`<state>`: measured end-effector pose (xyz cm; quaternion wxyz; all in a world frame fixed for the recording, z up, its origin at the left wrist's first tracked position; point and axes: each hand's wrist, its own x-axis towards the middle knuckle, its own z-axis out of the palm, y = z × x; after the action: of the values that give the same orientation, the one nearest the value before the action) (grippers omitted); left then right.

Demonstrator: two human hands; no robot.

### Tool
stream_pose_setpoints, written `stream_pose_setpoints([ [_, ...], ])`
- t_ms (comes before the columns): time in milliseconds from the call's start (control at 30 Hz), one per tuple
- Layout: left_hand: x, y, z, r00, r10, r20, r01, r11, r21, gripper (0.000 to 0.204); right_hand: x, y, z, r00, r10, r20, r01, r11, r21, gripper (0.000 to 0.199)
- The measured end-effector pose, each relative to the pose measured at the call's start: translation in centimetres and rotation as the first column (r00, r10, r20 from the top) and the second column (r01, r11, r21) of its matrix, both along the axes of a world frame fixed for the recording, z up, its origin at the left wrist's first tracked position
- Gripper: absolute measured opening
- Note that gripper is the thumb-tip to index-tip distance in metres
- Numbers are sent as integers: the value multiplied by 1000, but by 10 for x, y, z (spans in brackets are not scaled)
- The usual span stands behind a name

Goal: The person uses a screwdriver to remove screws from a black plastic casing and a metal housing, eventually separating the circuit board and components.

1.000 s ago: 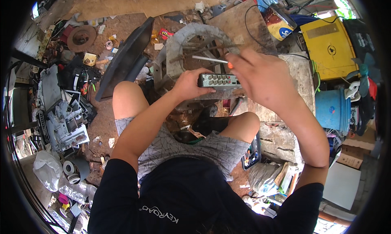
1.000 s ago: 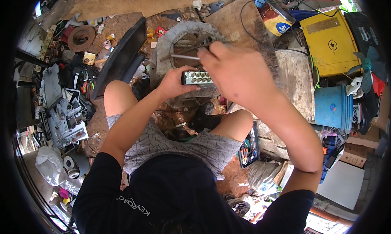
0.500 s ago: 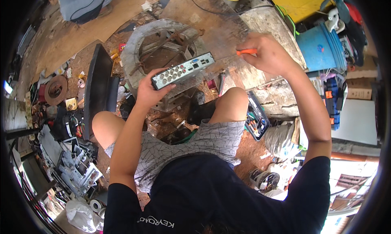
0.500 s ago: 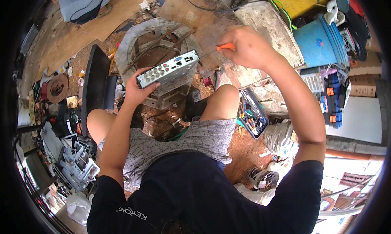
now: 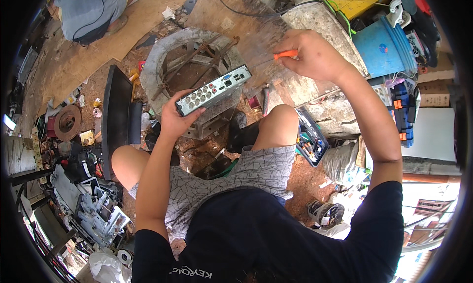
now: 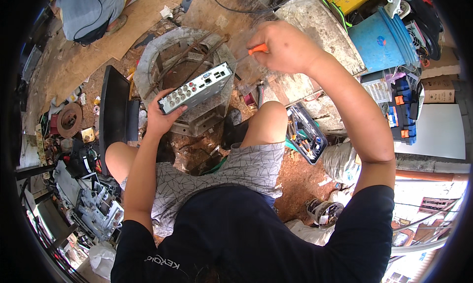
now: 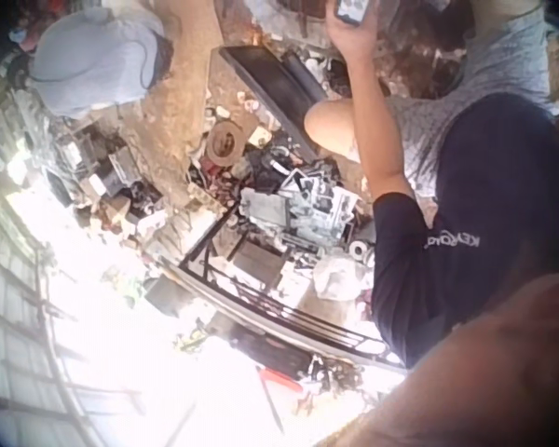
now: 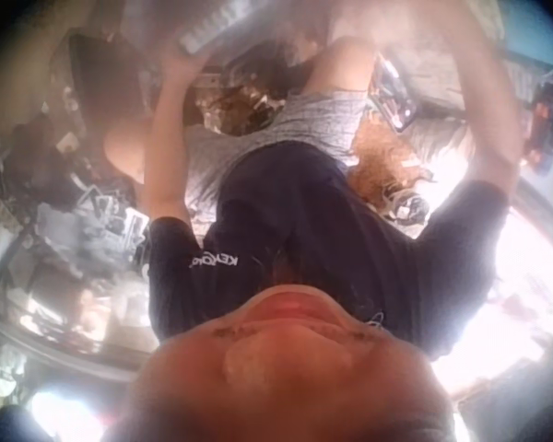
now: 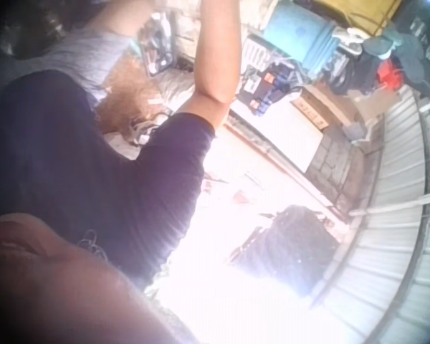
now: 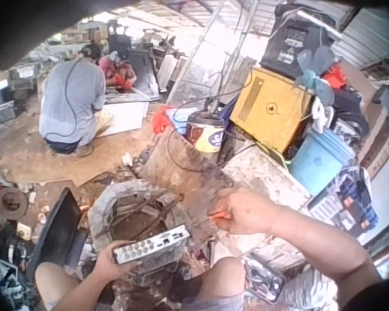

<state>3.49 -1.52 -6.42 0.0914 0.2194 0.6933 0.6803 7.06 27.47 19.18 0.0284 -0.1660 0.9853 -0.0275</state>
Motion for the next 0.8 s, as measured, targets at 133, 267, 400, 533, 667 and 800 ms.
stream_pose_setpoints([
  [133, 1, 1, 1, 999, -6, 37, 3, 997, 81, 48, -3, -3, -1, 999, 26, -26, -25, 999, 37, 18],
  [267, 0, 2, 4, 1000, 5, -7, -5, 1000, 30, 48, -3, -4, 0, 1000, 3, 3, -3, 1000, 17, 18],
  [400, 1, -2, 10, 1000, -11, -6, 11, 999, -32, 49, -10, -5, 3, 1000, 23, 14, -24, 999, 29, 19],
  [533, -1, -1, 5, 1000, -27, 2, 27, 1000, -4, 48, -10, -10, 7, 999, 2, 39, -4, 999, 49, 21],
  [667, 1, -1, 7, 999, -20, -28, 19, 998, -58, 47, -9, -6, 2, 1000, 7, 25, -7, 1000, 8, 22],
  [800, 1, 1, 5, 1000, 4, 14, -4, 1000, 25, 48, -12, -1, 0, 998, 58, 5, -58, 998, -9, 21],
])
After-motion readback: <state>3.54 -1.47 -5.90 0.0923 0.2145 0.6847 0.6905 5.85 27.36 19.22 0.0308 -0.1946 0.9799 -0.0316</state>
